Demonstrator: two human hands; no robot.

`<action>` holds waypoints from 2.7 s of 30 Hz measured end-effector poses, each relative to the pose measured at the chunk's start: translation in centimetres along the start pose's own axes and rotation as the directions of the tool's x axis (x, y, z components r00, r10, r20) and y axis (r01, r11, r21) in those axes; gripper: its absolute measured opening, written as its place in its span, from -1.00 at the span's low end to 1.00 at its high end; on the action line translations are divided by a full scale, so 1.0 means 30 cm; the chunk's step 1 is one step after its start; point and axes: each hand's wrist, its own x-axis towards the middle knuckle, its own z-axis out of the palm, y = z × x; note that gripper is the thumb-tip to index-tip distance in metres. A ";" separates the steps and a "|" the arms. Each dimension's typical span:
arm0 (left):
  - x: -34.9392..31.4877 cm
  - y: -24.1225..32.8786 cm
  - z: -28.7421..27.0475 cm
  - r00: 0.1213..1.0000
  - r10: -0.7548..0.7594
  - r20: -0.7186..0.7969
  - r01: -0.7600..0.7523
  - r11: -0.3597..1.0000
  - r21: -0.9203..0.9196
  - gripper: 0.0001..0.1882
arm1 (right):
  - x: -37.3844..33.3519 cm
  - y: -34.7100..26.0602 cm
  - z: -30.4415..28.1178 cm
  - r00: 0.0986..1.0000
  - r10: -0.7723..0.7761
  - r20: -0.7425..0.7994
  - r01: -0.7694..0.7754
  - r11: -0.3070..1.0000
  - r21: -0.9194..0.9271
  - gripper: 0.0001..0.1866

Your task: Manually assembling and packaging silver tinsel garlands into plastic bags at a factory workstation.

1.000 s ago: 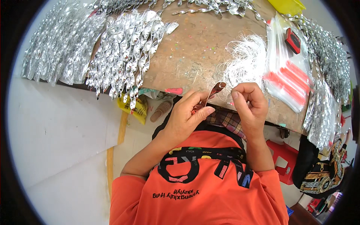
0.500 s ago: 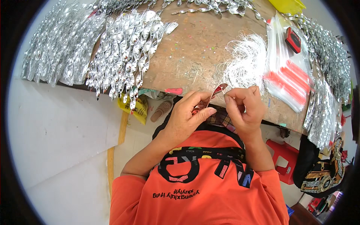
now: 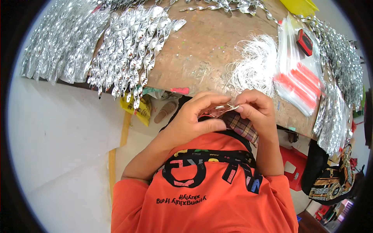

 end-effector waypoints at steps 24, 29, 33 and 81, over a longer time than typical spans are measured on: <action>0.080 0.034 0.046 0.958 0.272 -0.089 -0.258 0.956 0.136 -0.86 | 0.016 -0.015 0.051 0.999 -0.046 0.022 0.049 0.989 -0.137 -0.92; 0.050 -0.023 0.058 0.979 0.177 -0.098 -0.161 0.975 0.151 -0.69 | 0.019 -0.025 0.051 0.994 0.074 -0.081 -0.050 0.963 0.265 -0.94; 0.045 0.023 0.024 0.979 0.177 -0.102 -0.139 0.944 0.298 -0.67 | 0.031 -0.020 0.027 0.986 0.144 -0.087 -0.099 0.915 0.392 -0.88; -0.012 -0.023 -0.020 0.968 -0.210 -0.135 0.215 0.976 0.021 -0.86 | 0.021 0.045 0.036 0.910 0.389 0.142 -0.413 0.821 0.395 -0.91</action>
